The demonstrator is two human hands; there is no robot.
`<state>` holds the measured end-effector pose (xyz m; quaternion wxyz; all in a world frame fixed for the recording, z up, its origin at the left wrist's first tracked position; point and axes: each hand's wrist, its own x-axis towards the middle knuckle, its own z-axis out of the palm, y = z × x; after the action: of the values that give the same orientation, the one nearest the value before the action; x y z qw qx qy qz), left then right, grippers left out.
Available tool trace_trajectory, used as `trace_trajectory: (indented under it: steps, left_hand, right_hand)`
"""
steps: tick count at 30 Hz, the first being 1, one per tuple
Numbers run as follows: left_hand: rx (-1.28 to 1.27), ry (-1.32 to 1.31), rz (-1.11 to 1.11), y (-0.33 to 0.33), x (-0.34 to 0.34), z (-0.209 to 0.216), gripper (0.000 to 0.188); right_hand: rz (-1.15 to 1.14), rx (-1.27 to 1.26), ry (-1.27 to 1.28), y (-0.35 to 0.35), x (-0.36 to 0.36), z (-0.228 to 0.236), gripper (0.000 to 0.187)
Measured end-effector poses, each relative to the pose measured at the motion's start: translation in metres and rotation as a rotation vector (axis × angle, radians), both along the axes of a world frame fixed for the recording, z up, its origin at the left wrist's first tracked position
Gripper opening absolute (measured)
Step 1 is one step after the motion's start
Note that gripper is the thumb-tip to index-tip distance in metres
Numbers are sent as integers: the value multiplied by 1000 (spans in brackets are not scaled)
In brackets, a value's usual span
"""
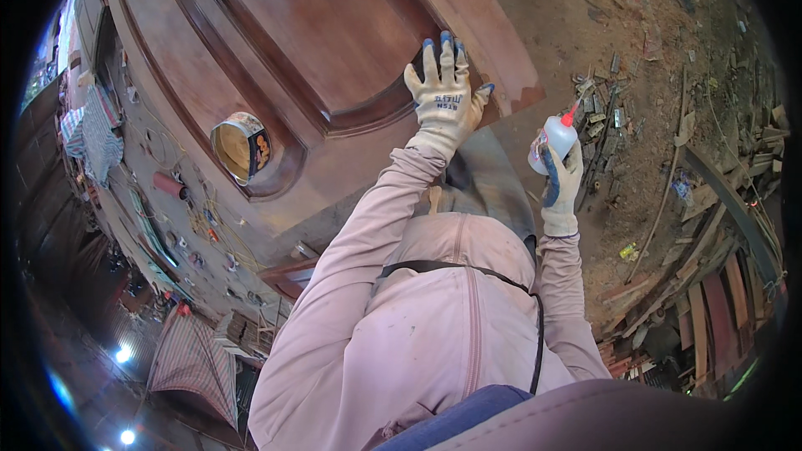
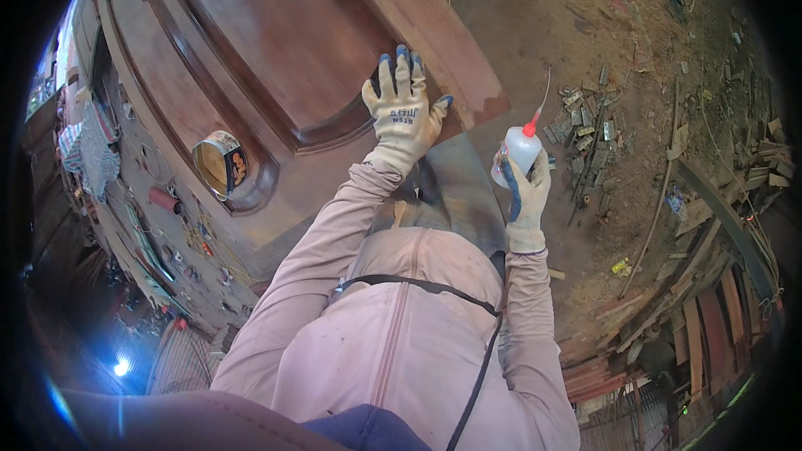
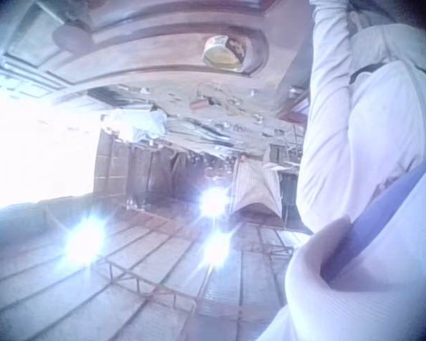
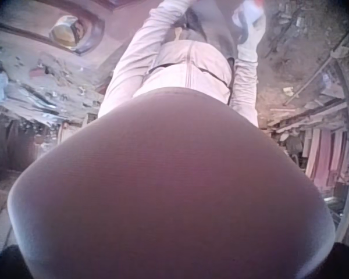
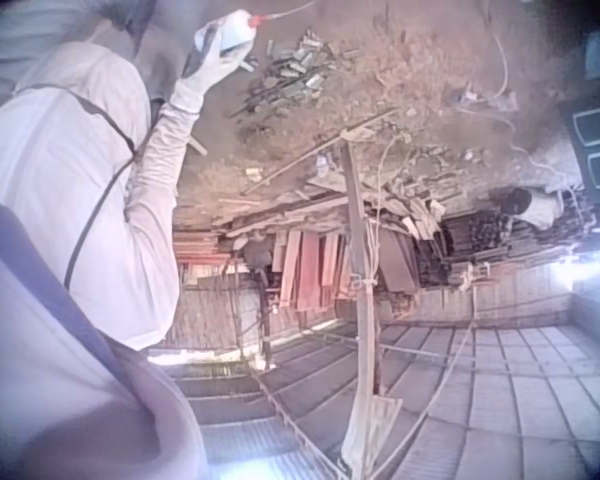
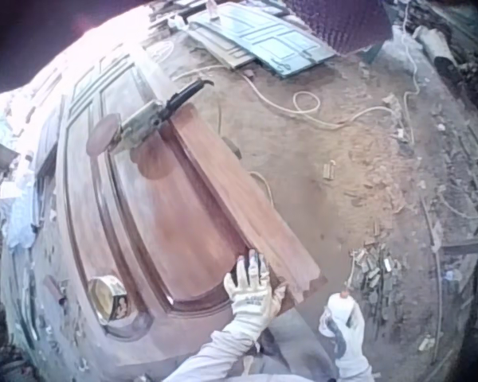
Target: The person sands a wooden door with an angle grinder, then applies a liquid finish with a cloth. The person moves between doors, sands curved panels, and wipes the surface with a finish from a small container.
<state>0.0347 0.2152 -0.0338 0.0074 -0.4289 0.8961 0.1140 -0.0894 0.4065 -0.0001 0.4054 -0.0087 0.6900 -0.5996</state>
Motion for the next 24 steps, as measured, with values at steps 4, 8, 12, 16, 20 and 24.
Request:
trace_trajectory:
  steps: [4, 8, 12, 16, 20, 24]
  left_hand:
    - [63, -83, -15, 7, 3, 4, 88]
    - [78, -15, -29, -4, -7, 4, 91]
    - [179, 115, -133, 14, -1, 1, 91]
    - [395, 182, -321, 41, 32, 11, 92]
    - [185, 161, -107, 17, 19, -4, 92]
    - [107, 185, -63, 6, -1, -12, 91]
  right_hand:
    - [-4, 2, 22, -3, 2, 2, 47]
    - [35, 2, 32, 9, 3, -12, 50]
    - [55, 30, 69, 1, 6, 0, 48]
    - [26, -5, 24, -4, 6, 5, 46]
    - [53, 0, 90, -6, 1, 7, 44]
    - [49, 5, 64, -17, 0, 20, 45]
